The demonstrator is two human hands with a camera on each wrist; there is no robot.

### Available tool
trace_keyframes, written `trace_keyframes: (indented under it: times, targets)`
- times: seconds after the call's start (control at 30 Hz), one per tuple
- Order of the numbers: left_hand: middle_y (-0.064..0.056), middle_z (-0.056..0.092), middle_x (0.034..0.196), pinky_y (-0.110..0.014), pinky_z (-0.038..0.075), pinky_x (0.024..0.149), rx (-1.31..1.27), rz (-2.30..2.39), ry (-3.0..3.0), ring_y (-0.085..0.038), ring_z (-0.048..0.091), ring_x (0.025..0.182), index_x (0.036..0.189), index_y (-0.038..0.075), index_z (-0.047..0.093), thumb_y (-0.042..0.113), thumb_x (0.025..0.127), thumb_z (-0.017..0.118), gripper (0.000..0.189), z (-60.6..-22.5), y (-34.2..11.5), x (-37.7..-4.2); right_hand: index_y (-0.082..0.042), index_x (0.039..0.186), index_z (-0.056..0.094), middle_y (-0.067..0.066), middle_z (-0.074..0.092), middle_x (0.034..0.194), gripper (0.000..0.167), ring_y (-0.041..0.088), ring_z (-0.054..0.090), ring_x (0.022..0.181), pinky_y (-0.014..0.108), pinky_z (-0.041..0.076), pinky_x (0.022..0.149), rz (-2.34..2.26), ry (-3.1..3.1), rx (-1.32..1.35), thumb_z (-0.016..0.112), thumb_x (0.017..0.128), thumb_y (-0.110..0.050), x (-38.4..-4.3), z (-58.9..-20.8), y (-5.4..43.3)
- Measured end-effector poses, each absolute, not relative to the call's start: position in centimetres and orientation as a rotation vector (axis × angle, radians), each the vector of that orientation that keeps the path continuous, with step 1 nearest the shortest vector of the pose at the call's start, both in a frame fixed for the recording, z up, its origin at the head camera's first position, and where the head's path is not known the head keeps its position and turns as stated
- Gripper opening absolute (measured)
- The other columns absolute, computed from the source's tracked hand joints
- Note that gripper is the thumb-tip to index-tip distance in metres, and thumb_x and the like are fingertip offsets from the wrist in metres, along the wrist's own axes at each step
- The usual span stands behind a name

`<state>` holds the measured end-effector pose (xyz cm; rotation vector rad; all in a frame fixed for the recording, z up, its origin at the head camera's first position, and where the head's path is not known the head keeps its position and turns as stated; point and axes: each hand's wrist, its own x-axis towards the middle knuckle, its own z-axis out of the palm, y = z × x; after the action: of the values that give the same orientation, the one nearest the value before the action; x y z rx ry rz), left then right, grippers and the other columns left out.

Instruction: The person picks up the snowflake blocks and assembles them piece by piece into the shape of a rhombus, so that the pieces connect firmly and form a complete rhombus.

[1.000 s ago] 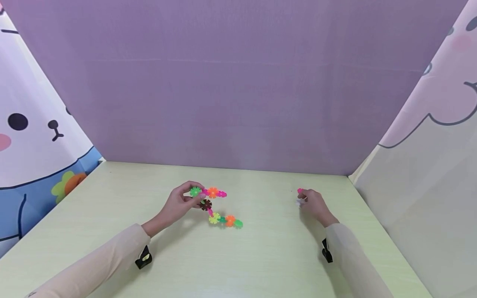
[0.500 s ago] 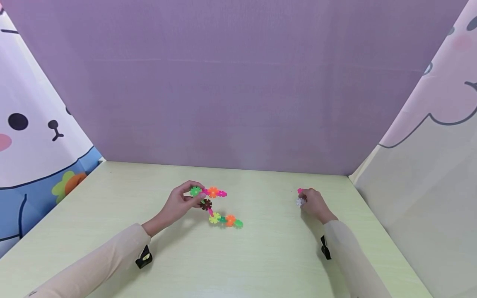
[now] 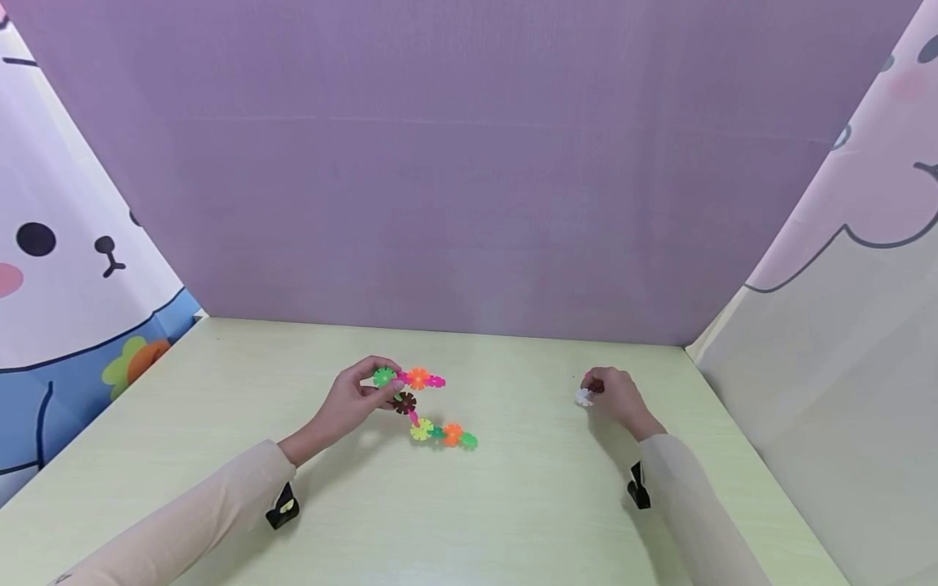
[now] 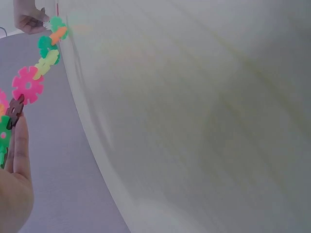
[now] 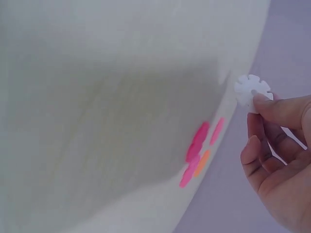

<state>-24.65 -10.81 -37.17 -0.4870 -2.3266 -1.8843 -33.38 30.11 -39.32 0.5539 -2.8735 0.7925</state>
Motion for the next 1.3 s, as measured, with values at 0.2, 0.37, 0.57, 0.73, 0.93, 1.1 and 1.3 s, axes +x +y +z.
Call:
trace_keyframes:
  times: [0.2, 0.37, 0.57, 0.73, 0.93, 1.1, 1.3]
  targets:
    - [-0.02, 0.061, 0.102, -0.036, 0.056, 0.068, -0.489, -1.892, -2.317, -0.03, 0.067, 0.063, 0.109, 0.0, 0.056, 0.01, 0.087, 0.062, 0.026, -37.3, -10.8, -24.7, 0.003, 0.087, 0.065, 0.013, 0.065, 0.078, 0.009, 0.008, 0.053, 0.066, 0.019, 0.044, 0.054, 0.96, -2.785, 0.545, 0.062, 0.079, 0.005, -33.1, -38.9, 28.6]
    - [-0.021, 0.061, 0.103, -0.036, 0.055, 0.068, -0.494, -1.888, -2.325, -0.013, 0.066, 0.058, 0.11, -0.001, 0.055, 0.01, 0.087, 0.061, 0.027, -37.2, -10.8, -24.6, 0.003, 0.088, 0.065, 0.014, 0.066, 0.08, 0.01, 0.01, 0.059, 0.07, 0.018, 0.048, 0.061, 1.101, -2.726, 0.564, 0.065, 0.078, 0.003, -32.6, -38.9, 26.7]
    - [-0.021, 0.06, 0.103, -0.037, 0.055, 0.069, -0.493, -1.889, -2.322, -0.029, 0.067, 0.064, 0.11, 0.0, 0.056, 0.01, 0.087, 0.062, 0.026, -37.1, -10.7, -24.6, 0.001, 0.091, 0.065, 0.012, 0.065, 0.083, 0.011, 0.014, 0.059, 0.074, 0.018, 0.05, 0.063, 1.225, -2.734, 0.58, 0.066, 0.08, 0.0, -31.8, -39.2, 24.3]
    - [-0.022, 0.06, 0.103, -0.038, 0.055, 0.069, -0.5, -1.896, -2.318, -0.041, 0.065, 0.07, 0.11, -0.001, 0.055, 0.009, 0.087, 0.061, 0.027, -37.1, -10.6, -24.6, 0.002, 0.092, 0.065, 0.014, 0.066, 0.085, 0.012, 0.015, 0.059, 0.075, 0.019, 0.05, 0.064, 1.333, -2.698, 0.618, 0.066, 0.08, -0.001, -31.1, -39.1, 22.1]
    - [-0.021, 0.06, 0.104, -0.041, 0.055, 0.07, -0.5, -1.899, -2.321, -0.04, 0.065, 0.07, 0.111, -0.002, 0.055, 0.01, 0.087, 0.062, 0.028, -37.3, -10.6, -24.7, 0.002, 0.092, 0.064, 0.015, 0.066, 0.086, 0.013, 0.015, 0.059, 0.075, 0.02, 0.05, 0.064, 1.455, -2.643, 0.667, 0.067, 0.08, -0.001, -30.2, -38.6, 19.3]
    - [-0.018, 0.061, 0.103, -0.037, 0.055, 0.069, -0.496, -1.912, -2.308, -0.036, 0.066, 0.068, 0.11, 0.002, 0.056, 0.014, 0.086, 0.063, 0.027, -38.1, -10.7, -25.3, 0.003, 0.092, 0.064, 0.014, 0.066, 0.086, 0.013, 0.015, 0.059, 0.075, 0.022, 0.05, 0.064, 1.532, -2.596, 0.69, 0.066, 0.08, -0.002, -29.6, -38.0, 17.2]
    - [-0.021, 0.06, 0.103, -0.04, 0.055, 0.07, -0.51, -1.913, -2.314, -0.039, 0.066, 0.071, 0.111, -0.002, 0.054, 0.01, 0.087, 0.061, 0.028, -37.3, -10.5, -24.7, 0.0, 0.09, 0.065, 0.014, 0.067, 0.085, 0.011, 0.013, 0.06, 0.073, 0.023, 0.05, 0.062, 1.581, -2.537, 0.709, 0.067, 0.08, -0.002, -29.4, -37.8, 15.4]
